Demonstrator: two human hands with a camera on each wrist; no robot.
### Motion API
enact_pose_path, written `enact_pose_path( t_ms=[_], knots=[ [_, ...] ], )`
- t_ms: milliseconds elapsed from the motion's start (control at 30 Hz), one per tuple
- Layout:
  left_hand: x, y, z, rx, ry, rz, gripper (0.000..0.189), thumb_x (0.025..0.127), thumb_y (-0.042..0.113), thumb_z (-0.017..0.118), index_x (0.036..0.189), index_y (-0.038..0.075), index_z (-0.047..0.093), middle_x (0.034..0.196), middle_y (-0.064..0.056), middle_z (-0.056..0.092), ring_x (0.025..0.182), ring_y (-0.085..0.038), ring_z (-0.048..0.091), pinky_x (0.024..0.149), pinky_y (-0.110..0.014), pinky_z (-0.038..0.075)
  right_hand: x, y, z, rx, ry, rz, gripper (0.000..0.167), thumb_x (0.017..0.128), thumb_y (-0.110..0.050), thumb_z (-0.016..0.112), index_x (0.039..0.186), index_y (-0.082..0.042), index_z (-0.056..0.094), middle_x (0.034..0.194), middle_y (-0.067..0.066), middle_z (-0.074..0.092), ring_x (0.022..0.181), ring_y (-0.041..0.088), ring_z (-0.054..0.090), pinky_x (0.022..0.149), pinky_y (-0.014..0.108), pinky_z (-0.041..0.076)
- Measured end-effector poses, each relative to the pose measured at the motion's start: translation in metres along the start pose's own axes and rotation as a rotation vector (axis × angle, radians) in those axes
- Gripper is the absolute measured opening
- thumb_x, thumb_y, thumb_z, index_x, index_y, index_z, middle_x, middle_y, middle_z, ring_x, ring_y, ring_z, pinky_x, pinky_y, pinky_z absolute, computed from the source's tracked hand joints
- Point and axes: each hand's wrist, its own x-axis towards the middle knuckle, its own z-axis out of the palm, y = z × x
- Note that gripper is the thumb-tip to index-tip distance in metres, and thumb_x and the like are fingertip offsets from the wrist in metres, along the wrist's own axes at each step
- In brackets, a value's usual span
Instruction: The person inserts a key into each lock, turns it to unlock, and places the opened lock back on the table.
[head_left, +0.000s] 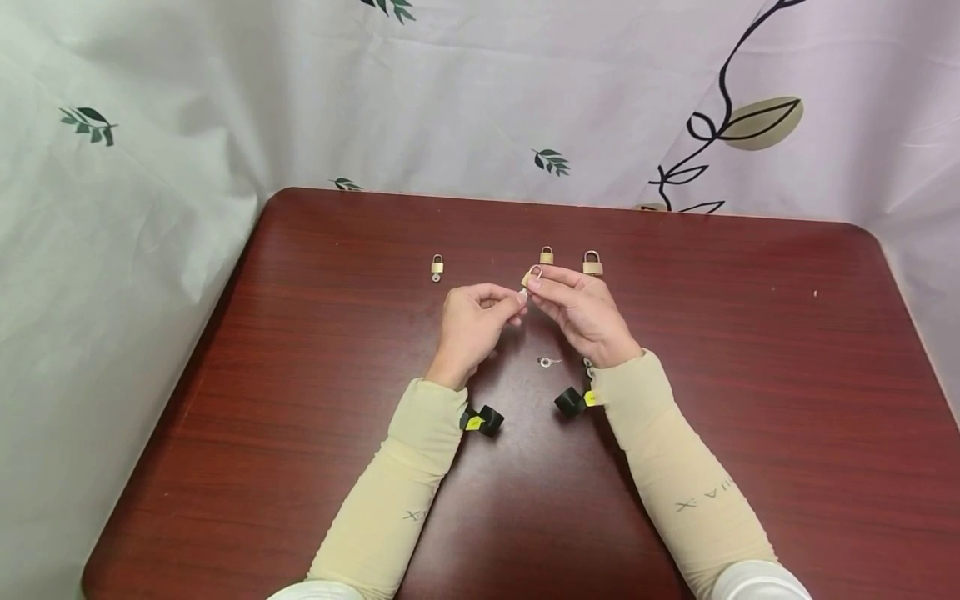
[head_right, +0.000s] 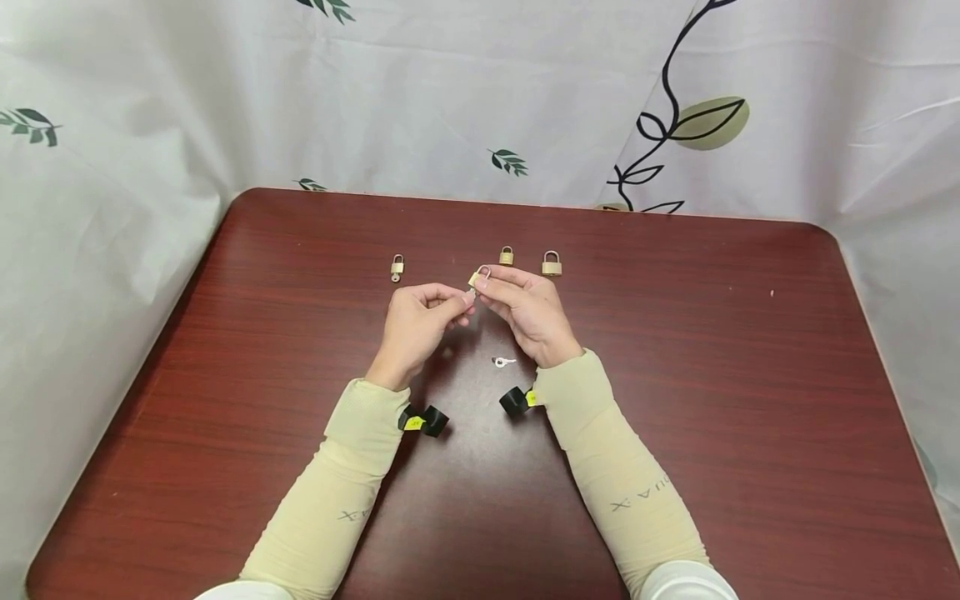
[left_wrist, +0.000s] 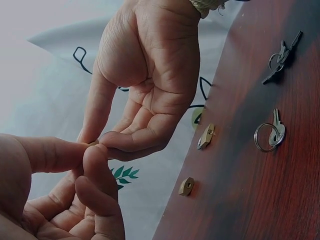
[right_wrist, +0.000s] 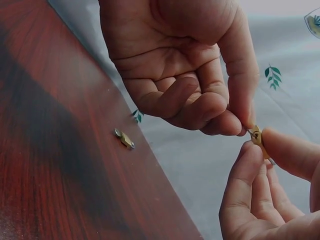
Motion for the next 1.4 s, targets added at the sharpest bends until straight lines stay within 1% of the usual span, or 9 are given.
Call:
enact_pose_path(
  t_ms=[233, 467, 733, 967, 1033, 1100, 1233, 1300, 1400],
  knots=[
    [-0.0002, 0.0005, 0.0005, 0.009, 0.0, -0.001, 0.011, 0.087, 0.017, 0.073, 0.084, 0.008, 0.078, 0.065, -0.002, 0.07, 0.068, -0.053, 0.056, 0.035, -0.025, 0.033, -0.0003, 0.0002, 0.0011, 0.002, 0.014, 0.003, 0.013, 0.096, 0.005, 0.062, 0.104, -0.002, 0.069, 0.092, 0.003, 0.073, 0.084, 0.01, 0.07, 0.082, 0.022, 0.055],
    [0.0005, 0.0008, 0.0006, 0.013, 0.002, 0.007, 0.011, 0.087, 0.016, 0.073, 0.084, 0.007, 0.078, 0.064, -0.002, 0.07, 0.066, -0.05, 0.057, 0.036, -0.025, 0.033, 0.0002, -0.0005, 0.0019, 0.011, 0.01, 0.011, 0.027, 0.097, 0.005, 0.059, 0.123, 0.009, 0.054, 0.09, 0.002, 0.072, 0.082, 0.009, 0.069, 0.079, 0.02, 0.055],
    [0.0002, 0.0026, 0.0016, 0.009, 0.0, -0.001, 0.011, 0.088, 0.015, 0.072, 0.086, 0.006, 0.078, 0.065, -0.002, 0.07, 0.073, -0.049, 0.063, 0.035, -0.024, 0.035, 0.0005, -0.0011, 0.002, -0.002, 0.015, 0.021, 0.039, 0.097, 0.005, 0.059, 0.134, 0.014, 0.046, 0.092, 0.002, 0.072, 0.082, 0.008, 0.069, 0.079, 0.019, 0.055],
    [0.0005, 0.0038, 0.0021, 0.007, 0.008, 0.021, 0.01, 0.088, 0.012, 0.072, 0.085, 0.004, 0.078, 0.064, -0.003, 0.069, 0.069, -0.044, 0.065, 0.036, -0.025, 0.035, 0.0004, -0.0005, 0.002, 0.0, 0.017, 0.021, 0.022, 0.097, 0.005, 0.059, 0.119, 0.006, 0.056, 0.09, 0.002, 0.073, 0.081, 0.008, 0.07, 0.08, 0.02, 0.055],
    [0.0007, 0.0039, 0.0019, 0.007, 0.008, 0.019, 0.01, 0.088, 0.012, 0.072, 0.084, 0.004, 0.078, 0.064, -0.002, 0.069, 0.067, -0.042, 0.065, 0.036, -0.025, 0.035, 0.0007, 0.0001, 0.0024, -0.002, 0.021, 0.02, 0.022, 0.097, 0.005, 0.059, 0.118, 0.006, 0.056, 0.089, 0.003, 0.073, 0.081, 0.008, 0.07, 0.08, 0.02, 0.056],
    [0.0007, 0.0036, 0.0015, 0.005, 0.008, 0.012, 0.01, 0.088, 0.012, 0.072, 0.084, 0.004, 0.077, 0.064, -0.002, 0.069, 0.062, -0.039, 0.063, 0.035, -0.025, 0.035, 0.0007, 0.0005, 0.0027, 0.0, 0.019, 0.021, 0.029, 0.097, 0.006, 0.059, 0.125, 0.01, 0.054, 0.089, 0.003, 0.073, 0.081, 0.008, 0.07, 0.079, 0.02, 0.056],
    [0.0007, 0.0032, 0.0008, 0.005, 0.004, -0.005, 0.01, 0.088, 0.012, 0.072, 0.084, 0.005, 0.077, 0.064, -0.002, 0.069, 0.05, -0.024, 0.056, 0.034, -0.026, 0.036, 0.0012, 0.0013, 0.0034, 0.001, 0.015, 0.023, 0.044, 0.097, 0.006, 0.058, 0.137, 0.017, 0.043, 0.089, 0.003, 0.073, 0.081, 0.008, 0.07, 0.079, 0.02, 0.056],
    [0.0009, 0.0029, 0.0006, 0.006, 0.002, -0.009, 0.01, 0.088, 0.012, 0.072, 0.084, 0.005, 0.077, 0.064, -0.002, 0.069, 0.047, -0.017, 0.054, 0.034, -0.026, 0.036, 0.0015, 0.0016, 0.0034, -0.005, 0.014, 0.024, 0.043, 0.097, 0.005, 0.058, 0.136, 0.017, 0.044, 0.089, 0.002, 0.073, 0.081, 0.008, 0.07, 0.079, 0.02, 0.056],
    [0.0011, 0.0023, 0.0007, 0.011, 0.005, -0.016, 0.01, 0.088, 0.013, 0.072, 0.084, 0.006, 0.077, 0.064, -0.002, 0.069, 0.048, -0.019, 0.054, 0.033, -0.026, 0.037, 0.0016, 0.002, 0.003, -0.005, 0.016, 0.026, 0.037, 0.097, 0.005, 0.058, 0.131, 0.014, 0.048, 0.089, 0.003, 0.072, 0.081, 0.008, 0.07, 0.079, 0.02, 0.056]
  ],
)
